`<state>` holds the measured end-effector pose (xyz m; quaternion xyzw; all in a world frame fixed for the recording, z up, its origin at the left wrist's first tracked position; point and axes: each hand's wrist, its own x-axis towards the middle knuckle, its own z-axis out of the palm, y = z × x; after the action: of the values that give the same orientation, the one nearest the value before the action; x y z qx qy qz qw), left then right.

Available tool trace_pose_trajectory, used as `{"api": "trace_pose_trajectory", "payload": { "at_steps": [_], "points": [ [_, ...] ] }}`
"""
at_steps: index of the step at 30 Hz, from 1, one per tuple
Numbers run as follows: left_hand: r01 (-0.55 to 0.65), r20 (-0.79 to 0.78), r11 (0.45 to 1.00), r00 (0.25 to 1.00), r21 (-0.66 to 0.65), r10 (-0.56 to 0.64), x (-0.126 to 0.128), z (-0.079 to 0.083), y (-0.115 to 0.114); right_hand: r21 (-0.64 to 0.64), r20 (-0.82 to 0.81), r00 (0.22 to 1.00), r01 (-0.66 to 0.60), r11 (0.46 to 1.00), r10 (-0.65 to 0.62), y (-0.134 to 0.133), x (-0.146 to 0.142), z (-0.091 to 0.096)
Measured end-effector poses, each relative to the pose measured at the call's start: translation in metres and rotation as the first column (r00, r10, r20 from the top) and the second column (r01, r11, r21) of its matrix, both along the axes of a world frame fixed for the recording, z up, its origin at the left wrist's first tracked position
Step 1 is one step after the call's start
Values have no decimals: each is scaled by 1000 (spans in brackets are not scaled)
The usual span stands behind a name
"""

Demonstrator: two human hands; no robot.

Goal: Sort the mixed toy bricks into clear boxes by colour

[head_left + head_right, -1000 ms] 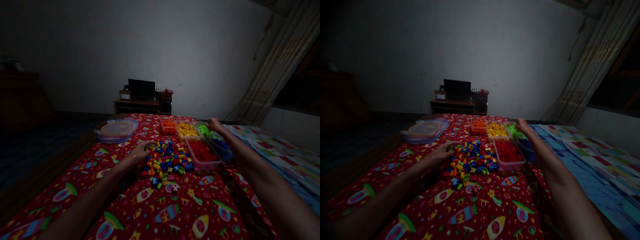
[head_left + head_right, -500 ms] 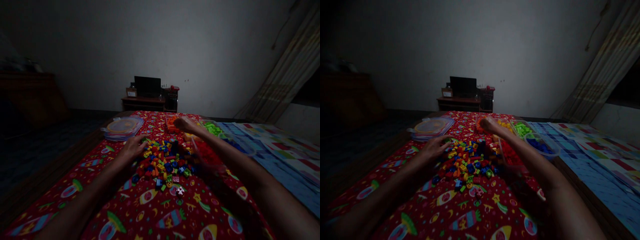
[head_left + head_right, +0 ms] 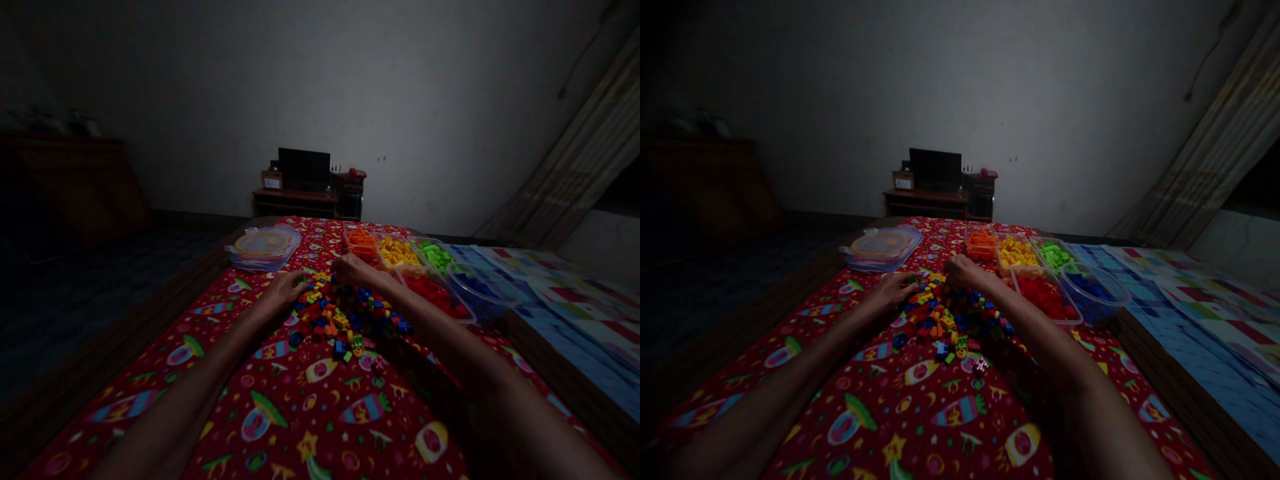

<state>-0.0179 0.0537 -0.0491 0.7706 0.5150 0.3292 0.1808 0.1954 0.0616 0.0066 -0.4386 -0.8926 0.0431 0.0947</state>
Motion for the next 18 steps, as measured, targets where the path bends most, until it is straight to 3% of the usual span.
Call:
{"api": "trace_pose_trajectory", "payload": {
  "at_steps": [4,8,10,14,18],
  "points": [
    [52,-26,998,998,-32,-53,-3,15,-1,50,-200,974,121,991,-109,-32,29,9],
    [197,-150,960,962,-199,-228,-4,28,-7,-5,-252,947,204,979,-199,-66,56,9],
    [218,-211,946,939,-241,-271,-1,28,-10,-48,-212,955,199,979,-205,-80,68,10],
    [205,-269,964,931,-167,-245,8,22,-18,-116,22,970,244,963,-243,-105,81,11],
    [193,-147,971,966,-142,-214,12,16,-21,-115,200,946,282,953,-256,-128,82,-2]
  ]
}}
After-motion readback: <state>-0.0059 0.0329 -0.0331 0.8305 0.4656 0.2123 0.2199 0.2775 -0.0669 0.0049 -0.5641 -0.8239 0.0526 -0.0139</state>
